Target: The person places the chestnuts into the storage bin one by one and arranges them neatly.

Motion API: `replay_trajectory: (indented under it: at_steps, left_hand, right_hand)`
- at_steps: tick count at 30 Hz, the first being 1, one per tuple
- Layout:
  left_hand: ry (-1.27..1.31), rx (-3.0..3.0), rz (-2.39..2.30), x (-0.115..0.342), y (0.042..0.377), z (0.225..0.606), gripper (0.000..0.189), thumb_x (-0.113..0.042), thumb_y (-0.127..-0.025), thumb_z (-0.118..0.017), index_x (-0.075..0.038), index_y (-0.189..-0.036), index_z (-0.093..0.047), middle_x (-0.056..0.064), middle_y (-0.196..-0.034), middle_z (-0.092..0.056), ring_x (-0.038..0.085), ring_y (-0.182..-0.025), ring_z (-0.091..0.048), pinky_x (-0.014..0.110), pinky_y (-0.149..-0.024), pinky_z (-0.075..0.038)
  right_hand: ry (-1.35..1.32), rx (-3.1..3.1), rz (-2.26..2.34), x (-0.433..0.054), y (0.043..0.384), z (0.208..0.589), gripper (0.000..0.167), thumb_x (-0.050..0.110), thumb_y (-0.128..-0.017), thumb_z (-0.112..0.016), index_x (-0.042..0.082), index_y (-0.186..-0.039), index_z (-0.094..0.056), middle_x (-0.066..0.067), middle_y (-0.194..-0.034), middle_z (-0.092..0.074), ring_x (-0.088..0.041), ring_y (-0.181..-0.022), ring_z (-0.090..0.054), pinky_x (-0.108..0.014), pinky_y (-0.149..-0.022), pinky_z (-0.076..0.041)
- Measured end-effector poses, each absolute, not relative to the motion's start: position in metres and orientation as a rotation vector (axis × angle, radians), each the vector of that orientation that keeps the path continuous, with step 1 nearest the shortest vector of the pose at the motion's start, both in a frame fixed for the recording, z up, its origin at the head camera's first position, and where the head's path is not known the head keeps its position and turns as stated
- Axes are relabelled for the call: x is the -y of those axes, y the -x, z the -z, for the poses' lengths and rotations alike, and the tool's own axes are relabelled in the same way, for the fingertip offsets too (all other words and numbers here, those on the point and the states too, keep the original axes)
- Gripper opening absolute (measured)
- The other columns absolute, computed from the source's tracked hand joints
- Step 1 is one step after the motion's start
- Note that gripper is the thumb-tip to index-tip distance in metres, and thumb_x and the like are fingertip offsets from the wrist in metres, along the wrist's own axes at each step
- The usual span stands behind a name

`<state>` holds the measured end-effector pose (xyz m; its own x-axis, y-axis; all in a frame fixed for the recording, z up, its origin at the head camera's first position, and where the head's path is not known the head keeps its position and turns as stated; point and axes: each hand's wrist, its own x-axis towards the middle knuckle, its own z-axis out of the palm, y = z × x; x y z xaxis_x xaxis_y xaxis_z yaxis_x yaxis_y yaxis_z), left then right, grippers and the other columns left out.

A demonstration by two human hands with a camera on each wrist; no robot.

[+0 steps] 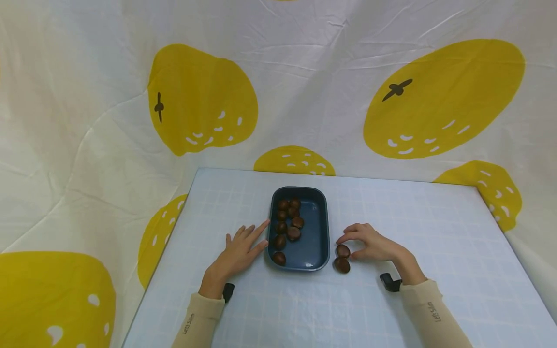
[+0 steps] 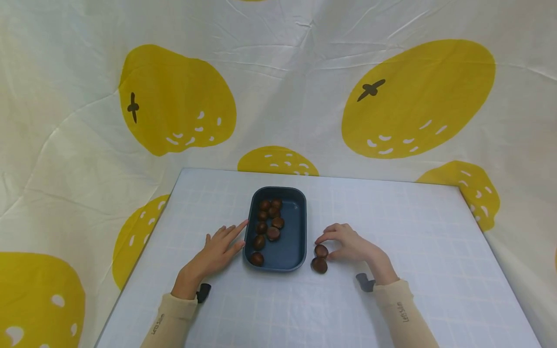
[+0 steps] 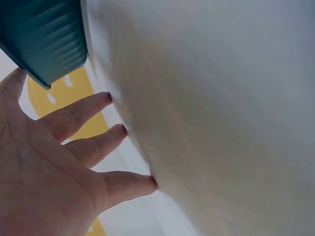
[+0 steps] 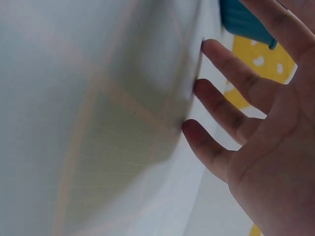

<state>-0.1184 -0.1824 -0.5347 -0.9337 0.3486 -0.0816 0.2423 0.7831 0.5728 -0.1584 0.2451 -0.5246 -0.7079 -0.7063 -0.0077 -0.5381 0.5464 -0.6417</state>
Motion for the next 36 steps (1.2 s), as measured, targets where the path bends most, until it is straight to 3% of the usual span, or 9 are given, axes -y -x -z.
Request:
replay_trajectory:
  at_steps: [36]
  left_hand:
    - [-0.468,-2.783,-0.861,0.1823,0.1183,0.5325,0.061,-0.067,-0.101,-0.034,-0.049,-0.157,-0.018,0.016,-0.157,-0.034,0.046,-0.146,-0.02,0.079,-0.104,-0.002]
  right_hand:
    - [0.914,-2.582,0.953,-0.2407,0.1522,0.5263,0.039,0.009,-0.076,-0.084,0.026,-0.11,-0.074,-0.011,-0.127,-0.057,-0.035,-0.119,-0.041,-0.054,-0.093,-0.036]
